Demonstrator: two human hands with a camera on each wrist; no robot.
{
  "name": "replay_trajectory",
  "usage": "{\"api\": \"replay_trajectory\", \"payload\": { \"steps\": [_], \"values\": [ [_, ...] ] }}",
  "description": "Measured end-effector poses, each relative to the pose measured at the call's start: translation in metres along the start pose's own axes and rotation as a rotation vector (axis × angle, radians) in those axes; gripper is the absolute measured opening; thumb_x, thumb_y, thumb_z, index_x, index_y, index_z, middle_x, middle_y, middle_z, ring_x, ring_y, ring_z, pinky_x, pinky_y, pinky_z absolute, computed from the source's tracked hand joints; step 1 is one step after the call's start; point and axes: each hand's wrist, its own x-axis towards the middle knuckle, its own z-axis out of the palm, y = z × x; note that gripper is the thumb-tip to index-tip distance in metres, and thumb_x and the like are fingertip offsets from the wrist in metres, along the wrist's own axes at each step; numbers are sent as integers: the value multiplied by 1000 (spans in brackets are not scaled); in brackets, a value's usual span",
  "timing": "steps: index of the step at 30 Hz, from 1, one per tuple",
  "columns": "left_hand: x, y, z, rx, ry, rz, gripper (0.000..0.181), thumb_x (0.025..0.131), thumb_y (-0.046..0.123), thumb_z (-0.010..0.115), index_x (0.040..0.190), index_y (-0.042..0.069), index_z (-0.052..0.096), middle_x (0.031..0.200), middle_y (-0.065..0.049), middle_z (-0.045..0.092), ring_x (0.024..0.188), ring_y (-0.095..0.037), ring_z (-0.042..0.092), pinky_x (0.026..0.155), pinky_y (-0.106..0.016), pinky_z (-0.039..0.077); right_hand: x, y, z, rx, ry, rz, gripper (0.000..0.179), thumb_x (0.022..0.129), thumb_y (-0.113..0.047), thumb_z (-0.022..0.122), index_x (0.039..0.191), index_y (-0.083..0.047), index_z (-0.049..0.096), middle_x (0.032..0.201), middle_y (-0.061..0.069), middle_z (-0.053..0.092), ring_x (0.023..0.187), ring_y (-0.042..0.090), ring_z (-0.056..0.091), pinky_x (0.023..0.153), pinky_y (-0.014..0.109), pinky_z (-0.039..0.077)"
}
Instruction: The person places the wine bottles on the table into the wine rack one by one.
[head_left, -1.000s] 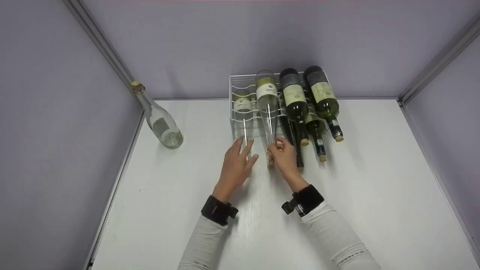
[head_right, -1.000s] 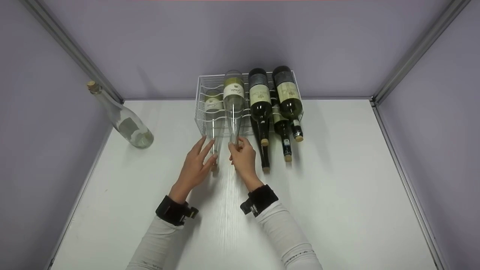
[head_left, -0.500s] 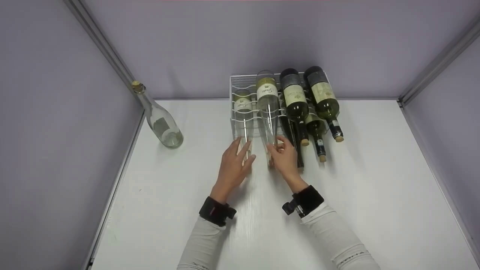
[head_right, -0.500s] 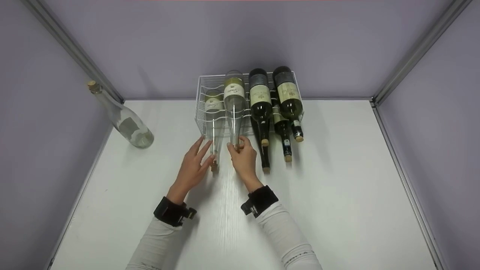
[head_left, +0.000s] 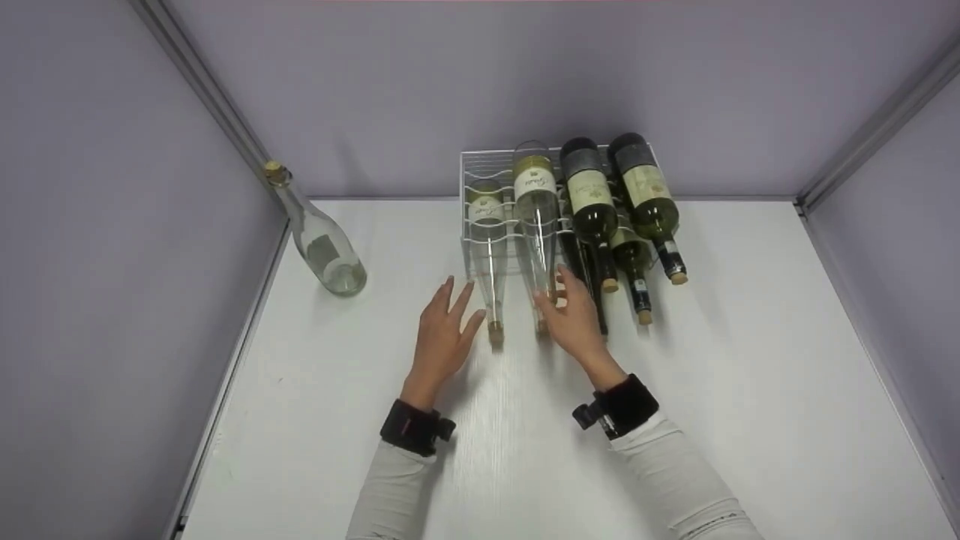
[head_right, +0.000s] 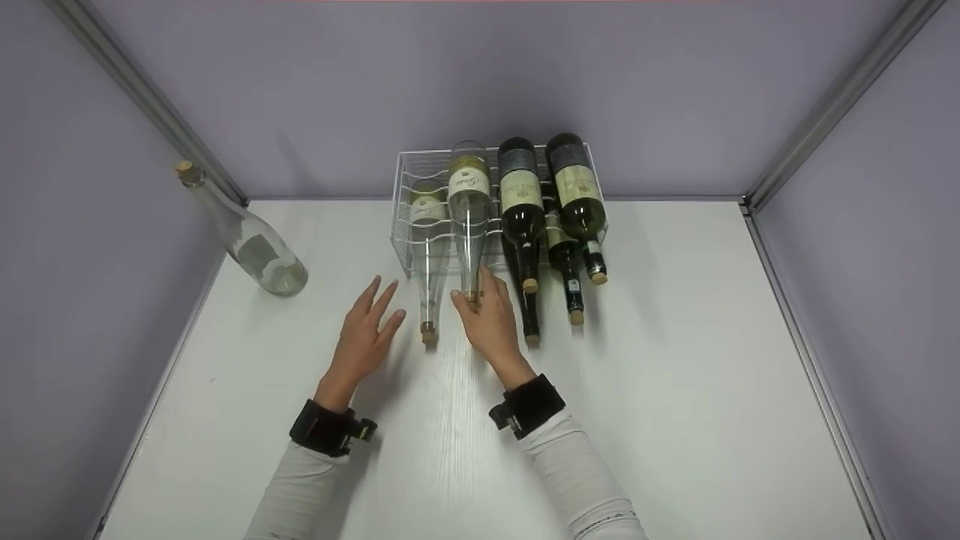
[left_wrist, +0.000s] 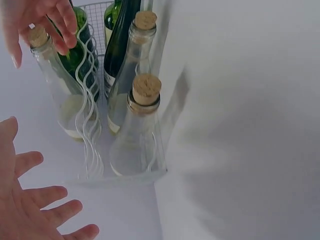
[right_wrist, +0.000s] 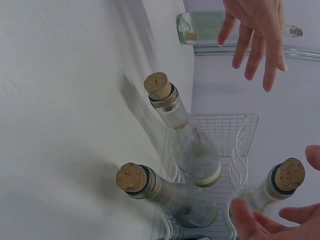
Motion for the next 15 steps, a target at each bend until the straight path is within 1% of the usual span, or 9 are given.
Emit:
{"api": "replay_trajectory", "payload": {
  "steps": [2,4,8,15],
  "values": [
    [-1,-6,-2,4,14,-11,58,103,46,43,150,11,42,154,-22,31,140,-39,31,109,-56,29,-2,-2,-2,-41,-19,-37,69,97,-27,63,151,3,30,145,25,39,123,36,49,96,48,47],
    [-2,-11,-5,7,30,-26,58,103,45,44,150,12,42,154,-22,31,140,-39,32,109,-57,29,-3,-5,-4,-95,-29,-65,71,97,-31,63,151,2,30,148,25,34,130,38,43,102,50,41],
    [-4,-24,-12,11,57,-67,57,103,43,47,150,12,41,153,-23,32,139,-39,32,108,-57,29,-5,-11,-7,-169,-33,-119,73,97,-37,63,152,-2,32,151,22,31,138,39,33,110,52,31],
    [-5,-49,-26,11,72,-179,60,103,46,45,152,12,38,155,-22,29,141,-39,29,110,-57,26,-6,-23,-8,-207,-26,-216,72,94,-39,66,150,-4,37,149,20,36,137,37,35,109,51,32]
  ]
}}
